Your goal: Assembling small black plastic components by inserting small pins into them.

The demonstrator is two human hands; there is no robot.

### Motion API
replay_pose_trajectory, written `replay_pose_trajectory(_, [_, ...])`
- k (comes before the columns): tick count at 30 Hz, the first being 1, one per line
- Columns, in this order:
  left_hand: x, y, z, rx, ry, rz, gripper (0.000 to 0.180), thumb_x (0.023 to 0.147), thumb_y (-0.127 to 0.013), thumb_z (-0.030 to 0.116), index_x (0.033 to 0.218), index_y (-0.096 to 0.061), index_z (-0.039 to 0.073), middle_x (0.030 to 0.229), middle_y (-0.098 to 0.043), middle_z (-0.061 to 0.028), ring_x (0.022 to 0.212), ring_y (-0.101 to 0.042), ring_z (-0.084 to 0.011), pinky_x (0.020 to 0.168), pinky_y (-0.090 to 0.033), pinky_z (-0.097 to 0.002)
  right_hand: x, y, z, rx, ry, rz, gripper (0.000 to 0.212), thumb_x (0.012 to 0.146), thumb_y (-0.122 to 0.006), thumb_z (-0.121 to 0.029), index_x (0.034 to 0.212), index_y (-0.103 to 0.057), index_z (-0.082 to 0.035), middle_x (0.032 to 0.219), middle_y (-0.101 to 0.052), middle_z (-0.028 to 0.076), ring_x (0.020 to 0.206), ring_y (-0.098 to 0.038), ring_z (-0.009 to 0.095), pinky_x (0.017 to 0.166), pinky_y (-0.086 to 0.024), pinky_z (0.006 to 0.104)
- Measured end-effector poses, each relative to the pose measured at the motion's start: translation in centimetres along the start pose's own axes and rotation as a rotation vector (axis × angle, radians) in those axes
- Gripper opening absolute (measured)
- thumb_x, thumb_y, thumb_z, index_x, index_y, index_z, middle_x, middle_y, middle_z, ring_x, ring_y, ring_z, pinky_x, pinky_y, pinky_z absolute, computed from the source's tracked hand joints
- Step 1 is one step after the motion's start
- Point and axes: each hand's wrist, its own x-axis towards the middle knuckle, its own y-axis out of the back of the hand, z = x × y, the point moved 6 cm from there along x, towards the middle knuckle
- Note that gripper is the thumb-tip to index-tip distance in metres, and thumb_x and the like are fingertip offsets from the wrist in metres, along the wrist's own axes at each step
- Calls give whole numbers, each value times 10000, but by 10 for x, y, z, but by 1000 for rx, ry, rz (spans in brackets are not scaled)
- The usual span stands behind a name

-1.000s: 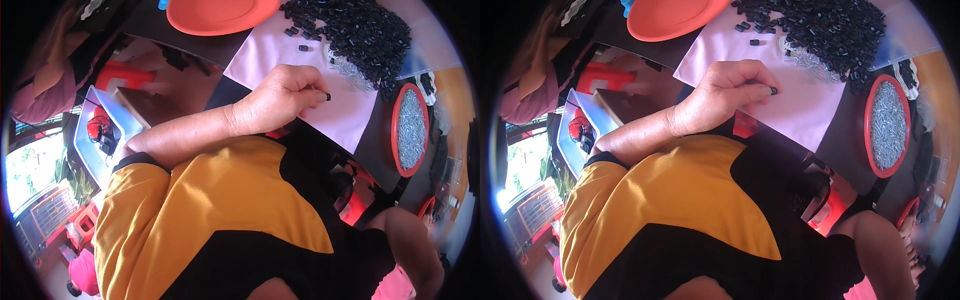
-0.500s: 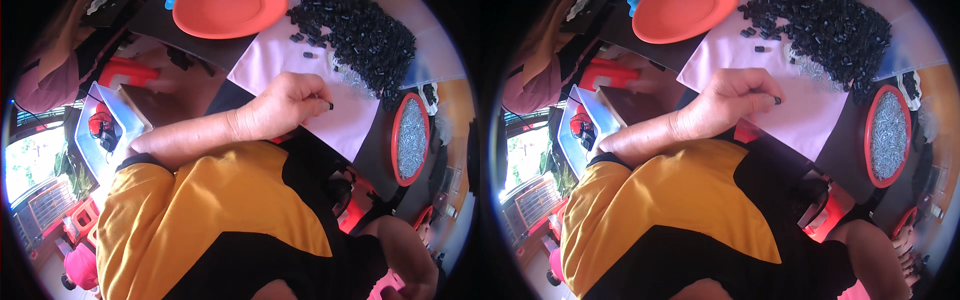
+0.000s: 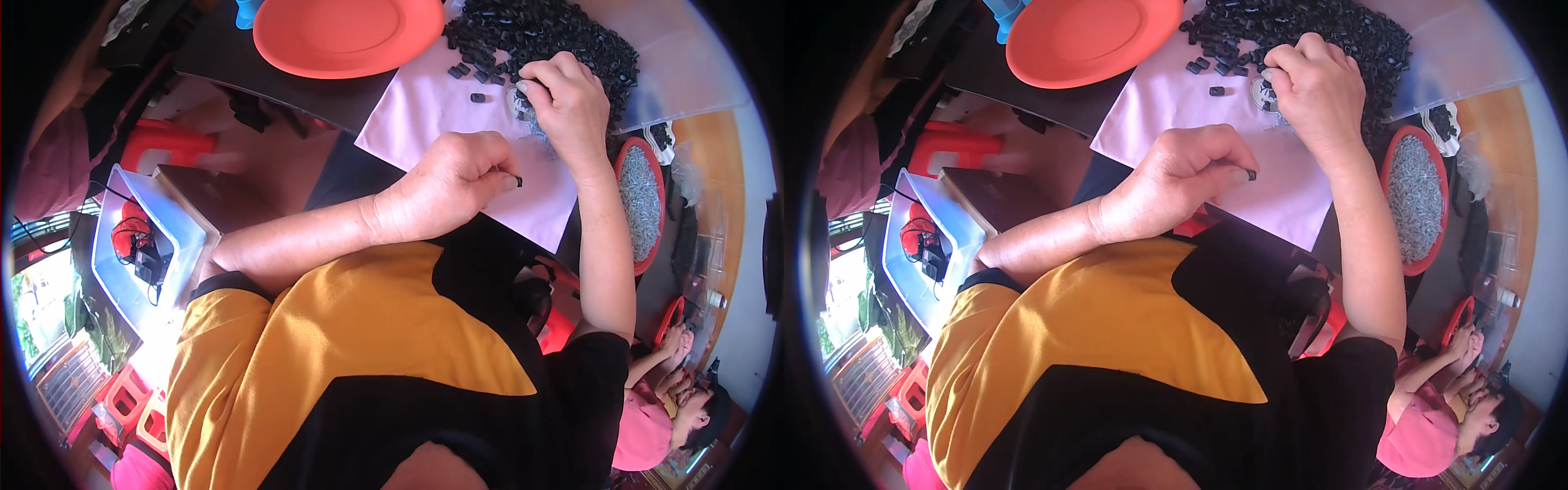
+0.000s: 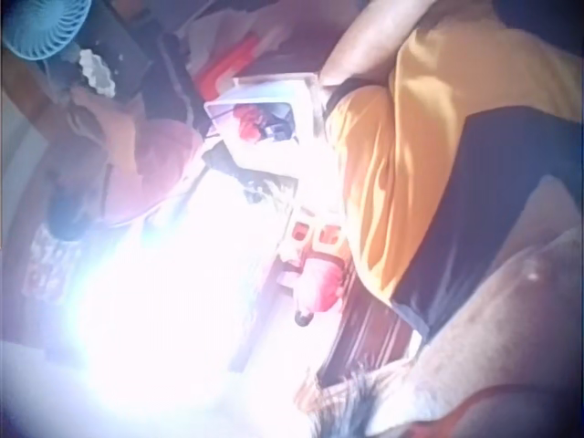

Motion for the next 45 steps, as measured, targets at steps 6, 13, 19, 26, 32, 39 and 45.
replay_pose_trajectory(6, [0,1,2,21,-62,10,72,907,-616,-10,974,-642,-12,803,-601,-26,708,-549,-84,654,-473,-252,9,-8,-1,-82,-16,-115,97,781,-698,-138,872,-723,-161,882,-615,1,932,-608,241,802,-440,397])
replay_pose_trajectory(13, [1,1,4,17,-51,-3,51,914,-621,7,958,-639,-10,779,-598,-27,669,-571,-85,612,-487,-251,12,-17,-13,-76,8,-108,106,770,-687,-124,852,-732,-174,928,-626,0,988,-585,232,828,-408,404])
replay_pose_trajectory(19, [3,1,-2,4,-28,-11,59,928,-632,40,965,-640,-5,791,-606,-15,661,-582,-74,610,-496,-232,5,-6,-15,-59,39,-78,99,791,-658,-84,855,-711,-137,958,-618,-6,1020,-570,230,836,-398,411])
replay_pose_trajectory(26, [1,-1,-2,26,-22,-4,68,929,-642,56,972,-642,3,791,-611,-14,671,-588,-72,616,-504,-233,-8,-13,-8,8,-48,-80,114,786,-664,-75,873,-712,-129,1002,-620,-13,1050,-567,229,859,-399,412])
replay_pose_trajectory(32, [0,-2,-1,-10,39,8,95,886,-654,45,941,-643,-32,779,-637,-110,690,-607,-161,651,-503,-312,-6,-13,-13,-35,-30,-83,132,774,-674,-72,883,-713,-136,1006,-620,3,1058,-566,232,861,-399,419])
replay_pose_trajectory(39, [0,18,-1,-490,119,246,125,986,-561,47,1010,-620,-60,924,-700,-152,779,-662,-180,682,-547,-293,-13,49,-40,141,-49,19,98,784,-656,-89,881,-647,-105,895,-621,13,903,-611,247,790,-410,385])
replay_pose_trajectory(45, [32,35,10,-732,5,481,130,979,-581,86,987,-610,-41,880,-693,-127,788,-663,-192,771,-541,-292,-28,67,-101,323,37,60,116,737,-669,-49,836,-627,-93,846,-594,39,789,-596,259,707,-415,389])
